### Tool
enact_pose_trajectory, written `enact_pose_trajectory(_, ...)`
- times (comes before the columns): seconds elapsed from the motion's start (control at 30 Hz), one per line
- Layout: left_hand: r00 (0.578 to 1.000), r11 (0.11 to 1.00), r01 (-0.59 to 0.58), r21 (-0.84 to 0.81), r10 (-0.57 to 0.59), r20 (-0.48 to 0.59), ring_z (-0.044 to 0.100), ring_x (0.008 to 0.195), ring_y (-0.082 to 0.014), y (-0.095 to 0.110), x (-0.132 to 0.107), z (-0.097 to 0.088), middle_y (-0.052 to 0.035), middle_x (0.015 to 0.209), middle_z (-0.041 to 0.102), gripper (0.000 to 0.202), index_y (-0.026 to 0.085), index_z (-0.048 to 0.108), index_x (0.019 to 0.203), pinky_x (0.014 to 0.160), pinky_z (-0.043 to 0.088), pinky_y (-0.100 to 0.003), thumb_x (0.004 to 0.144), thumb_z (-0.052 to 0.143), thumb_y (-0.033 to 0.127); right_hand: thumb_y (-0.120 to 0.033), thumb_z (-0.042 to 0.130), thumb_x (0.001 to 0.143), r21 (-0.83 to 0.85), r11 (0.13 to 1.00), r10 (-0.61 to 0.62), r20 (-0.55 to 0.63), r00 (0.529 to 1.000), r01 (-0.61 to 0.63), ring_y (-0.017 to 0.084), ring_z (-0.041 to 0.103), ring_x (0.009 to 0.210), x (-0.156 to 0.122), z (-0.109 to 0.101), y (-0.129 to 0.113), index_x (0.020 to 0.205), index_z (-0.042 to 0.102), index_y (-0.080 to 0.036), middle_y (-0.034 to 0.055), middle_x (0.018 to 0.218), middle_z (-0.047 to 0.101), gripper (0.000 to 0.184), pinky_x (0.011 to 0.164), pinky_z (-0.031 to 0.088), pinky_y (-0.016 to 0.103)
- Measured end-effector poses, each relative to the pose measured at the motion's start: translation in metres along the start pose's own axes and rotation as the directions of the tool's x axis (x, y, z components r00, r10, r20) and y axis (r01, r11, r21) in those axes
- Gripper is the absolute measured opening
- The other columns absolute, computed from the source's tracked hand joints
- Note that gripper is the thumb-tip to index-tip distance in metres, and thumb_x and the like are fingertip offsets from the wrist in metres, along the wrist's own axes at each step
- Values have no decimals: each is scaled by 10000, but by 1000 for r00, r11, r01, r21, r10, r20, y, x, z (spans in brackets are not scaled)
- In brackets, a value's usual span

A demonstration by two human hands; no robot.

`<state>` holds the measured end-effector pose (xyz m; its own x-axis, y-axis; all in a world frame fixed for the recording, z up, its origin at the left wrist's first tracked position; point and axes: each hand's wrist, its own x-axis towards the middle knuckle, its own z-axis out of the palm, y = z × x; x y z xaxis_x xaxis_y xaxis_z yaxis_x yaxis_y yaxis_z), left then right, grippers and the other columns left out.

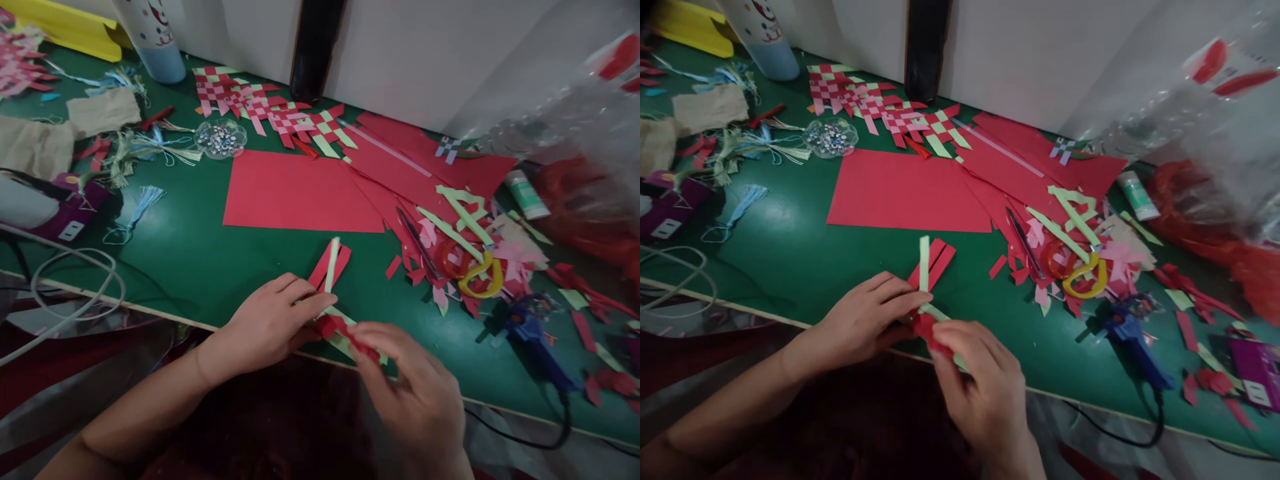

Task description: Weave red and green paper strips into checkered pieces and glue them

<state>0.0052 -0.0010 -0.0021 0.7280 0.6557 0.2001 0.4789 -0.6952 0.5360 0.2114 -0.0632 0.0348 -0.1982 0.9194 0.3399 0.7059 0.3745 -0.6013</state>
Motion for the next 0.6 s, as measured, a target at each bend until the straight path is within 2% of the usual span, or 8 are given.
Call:
enact_pose_trajectory(0.1,1000,999,-22,-46,22,0,518,966,-205,0,0,-2,-59,1100,605,251,216,575,1208,837,465,-356,965,509,215,-126,636,852,135,988,-81,83,993,69,160,704,830,-6,-1,-8,967,600,-244,14,911,734,169,744,572,285)
enact_pose_trajectory(0.17,999,998,-33,-46,33,-6,512,961,-206,-1,0,-2,-58,1095,601,194,219,616,1114,823,463,-355,966,492,204,-277,647,884,220,973,-106,130,986,76,181,707,841,-9,-2,-7,1006,607,-247,30,936,739,131,743,580,307)
enact_pose_trajectory(0.23,999,999,-32,-34,31,-10,508,969,-208,-1,0,-2,-60,1099,595,170,220,634,1060,833,462,-356,959,499,198,-408,551,943,299,954,-64,122,991,25,193,707,862,-12,-4,-3,1059,618,-254,40,951,738,204,739,583,312)
enact_pose_trajectory(0.27,1000,999,-27,-29,27,-3,506,972,-209,-1,-1,-1,-60,1101,592,168,223,637,1054,837,461,-357,953,507,192,-404,478,977,312,950,-4,93,996,-26,186,706,855,-14,-5,0,1057,627,-256,38,943,734,224,723,580,299)
enact_pose_trajectory(0.33,1000,1000,-16,-25,16,19,503,968,-209,0,-1,-2,-60,1096,586,174,231,639,1064,832,457,-353,942,523,184,-314,414,1001,255,955,150,29,988,-152,163,699,792,-15,-7,8,988,654,-249,28,890,720,249,673,563,260)
enact_pose_trajectory(0.4,999,1000,3,-28,-2,43,500,961,-206,1,-1,-3,-57,1083,579,173,237,640,1066,826,452,-348,940,531,189,-258,465,972,132,961,244,2,970,-242,148,686,725,-17,-9,17,924,674,-235,20,844,710,216,632,544,236)
enact_pose_trajectory(0.47,998,1000,11,-29,-9,61,494,965,-206,2,-1,-4,-54,1077,573,170,241,642,1064,830,447,-349,940,535,191,-254,542,935,27,969,246,12,969,-246,150,686,729,-18,-8,23,916,687,-227,20,844,715,148,645,542,237)
enact_pose_trajectory(0.6,996,999,20,-37,-17,83,480,966,-207,2,-1,-5,-47,1081,560,169,240,641,1057,838,440,-351,920,568,173,-212,579,920,-105,988,121,41,992,-117,150,674,786,-20,-3,29,919,707,-223,26,863,705,129,714,535,259)
